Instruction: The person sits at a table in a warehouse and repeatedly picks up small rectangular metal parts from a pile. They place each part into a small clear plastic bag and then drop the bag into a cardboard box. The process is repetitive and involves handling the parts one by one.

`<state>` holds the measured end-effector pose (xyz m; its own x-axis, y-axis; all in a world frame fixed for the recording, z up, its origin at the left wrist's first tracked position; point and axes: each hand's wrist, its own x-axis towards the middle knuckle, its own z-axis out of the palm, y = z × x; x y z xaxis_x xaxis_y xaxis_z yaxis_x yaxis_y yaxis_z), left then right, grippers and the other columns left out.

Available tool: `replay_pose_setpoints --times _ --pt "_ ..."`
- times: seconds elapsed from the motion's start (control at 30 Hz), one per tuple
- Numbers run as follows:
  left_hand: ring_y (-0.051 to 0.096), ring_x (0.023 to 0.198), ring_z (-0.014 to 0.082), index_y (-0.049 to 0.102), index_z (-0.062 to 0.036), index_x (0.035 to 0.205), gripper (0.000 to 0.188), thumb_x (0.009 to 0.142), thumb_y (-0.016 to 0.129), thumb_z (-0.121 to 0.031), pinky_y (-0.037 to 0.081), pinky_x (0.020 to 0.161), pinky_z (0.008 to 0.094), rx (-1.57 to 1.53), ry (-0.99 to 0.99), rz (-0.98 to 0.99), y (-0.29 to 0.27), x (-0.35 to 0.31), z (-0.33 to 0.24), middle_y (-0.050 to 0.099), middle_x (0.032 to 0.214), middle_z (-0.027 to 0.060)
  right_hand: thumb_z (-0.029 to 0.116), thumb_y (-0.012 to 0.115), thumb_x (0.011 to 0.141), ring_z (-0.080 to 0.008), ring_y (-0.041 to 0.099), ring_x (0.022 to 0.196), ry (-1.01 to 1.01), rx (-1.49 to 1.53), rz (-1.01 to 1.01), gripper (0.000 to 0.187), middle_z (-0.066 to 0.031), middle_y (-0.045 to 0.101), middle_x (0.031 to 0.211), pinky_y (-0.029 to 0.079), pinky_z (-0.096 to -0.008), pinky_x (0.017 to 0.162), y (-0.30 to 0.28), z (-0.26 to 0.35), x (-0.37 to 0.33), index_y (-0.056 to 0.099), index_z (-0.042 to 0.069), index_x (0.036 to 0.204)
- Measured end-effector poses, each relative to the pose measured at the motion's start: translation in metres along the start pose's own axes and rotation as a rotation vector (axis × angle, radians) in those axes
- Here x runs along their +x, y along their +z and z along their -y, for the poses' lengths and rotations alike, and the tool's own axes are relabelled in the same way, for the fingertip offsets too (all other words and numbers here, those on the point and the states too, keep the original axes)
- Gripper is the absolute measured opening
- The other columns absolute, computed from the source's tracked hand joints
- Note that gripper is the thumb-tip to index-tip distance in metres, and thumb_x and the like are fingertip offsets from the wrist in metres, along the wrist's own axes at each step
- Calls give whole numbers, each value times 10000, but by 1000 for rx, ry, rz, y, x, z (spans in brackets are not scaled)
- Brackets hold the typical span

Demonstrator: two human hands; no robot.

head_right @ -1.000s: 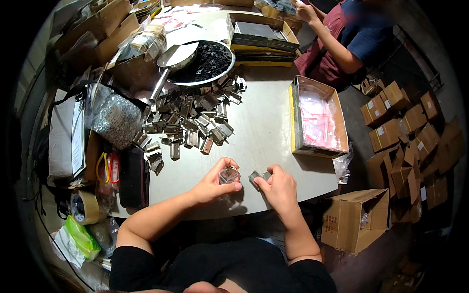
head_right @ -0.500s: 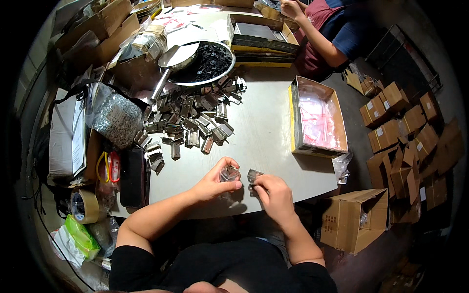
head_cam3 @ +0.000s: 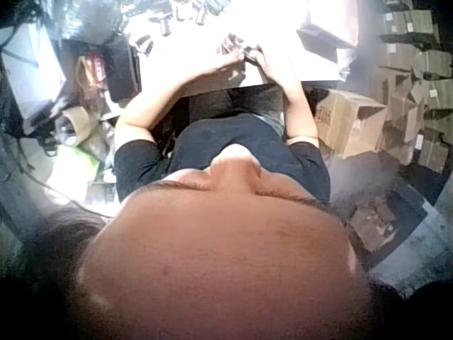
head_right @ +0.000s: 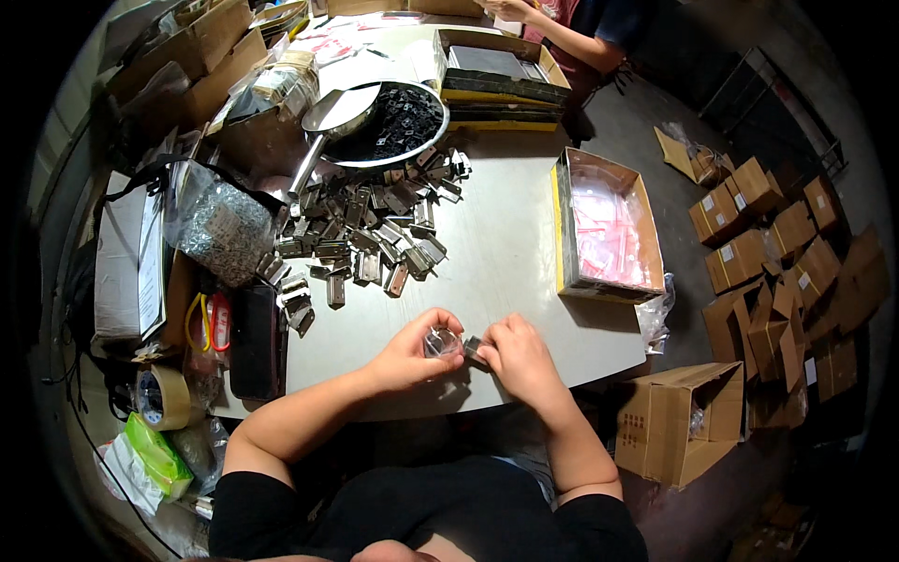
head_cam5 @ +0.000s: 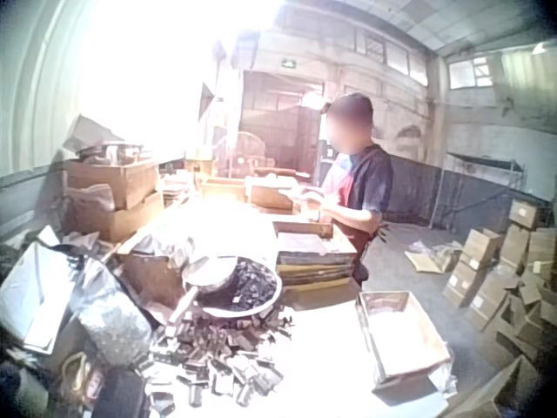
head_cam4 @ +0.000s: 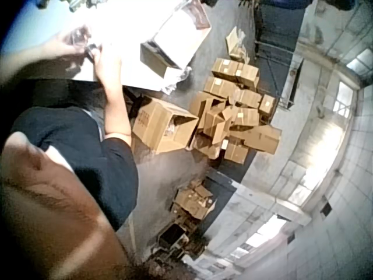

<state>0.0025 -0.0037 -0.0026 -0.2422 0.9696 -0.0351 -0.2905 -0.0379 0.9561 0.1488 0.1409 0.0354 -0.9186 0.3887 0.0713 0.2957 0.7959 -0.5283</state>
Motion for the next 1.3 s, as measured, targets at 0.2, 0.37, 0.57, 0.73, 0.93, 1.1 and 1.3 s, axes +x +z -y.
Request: replay_pose_setpoints --times 0.2,0.37,0.57,0.73,0.93,1.1,1.3 --pt "541 821 83 441 -42 1172 388 848 651 -71 469 736 250 166 42 -107 2 -3 -1 550 904 27 119 695 791 -339 603 817 54 113 44 186 -154 596 853 487 -411 711 -6 18 -11 601 16 916" --pt "525 835 60 406 -55 1205 422 865 656 -54 458 733 220 212 30 -101 0 -3 -5 529 918 10 135 710 784 -344 615 814 58 145 98 225 -161 621 869 493 -410 704 -1 16 -16 628 37 969" --pt "507 825 58 394 -64 1230 473 849 675 -44 450 728 225 136 31 -77 0 -2 -10 521 911 3 112 686 803 -360 627 779 70 86 0 156 -151 646 845 500 -408 689 -6 17 -17 635 32 926" --pt "527 843 64 392 -68 1245 532 820 712 -61 460 747 237 39 -53 40 1 -4 -11 534 940 7 81 682 804 -315 644 749 31 372 -160 134 -132 651 833 509 -361 637 -33 18 3 658 37 928" --pt "528 909 67 405 -59 1274 567 833 751 -141 464 784 249 159 -72 279 3 -4 -17 527 1016 -3 61 710 755 -338 636 751 -455 168 223 201 -131 648 866 516 -370 657 -45 37 25 654 58 948" --pt "545 866 77 433 -83 1269 560 828 761 -191 469 710 245 -13 -289 293 -4 -7 -23 541 989 -10 48 679 811 -219 657 712 -338 429 513 151 -99 665 830 514 -315 645 -48 41 58 638 15 953" --pt "543 784 57 423 -136 1242 547 827 759 -252 454 631 219 -34 -332 330 -6 -1 -22 561 961 -29 198 665 851 -253 636 634 -103 94 -75 194 -129 647 709 502 -350 610 12 22 129 642 5 859"
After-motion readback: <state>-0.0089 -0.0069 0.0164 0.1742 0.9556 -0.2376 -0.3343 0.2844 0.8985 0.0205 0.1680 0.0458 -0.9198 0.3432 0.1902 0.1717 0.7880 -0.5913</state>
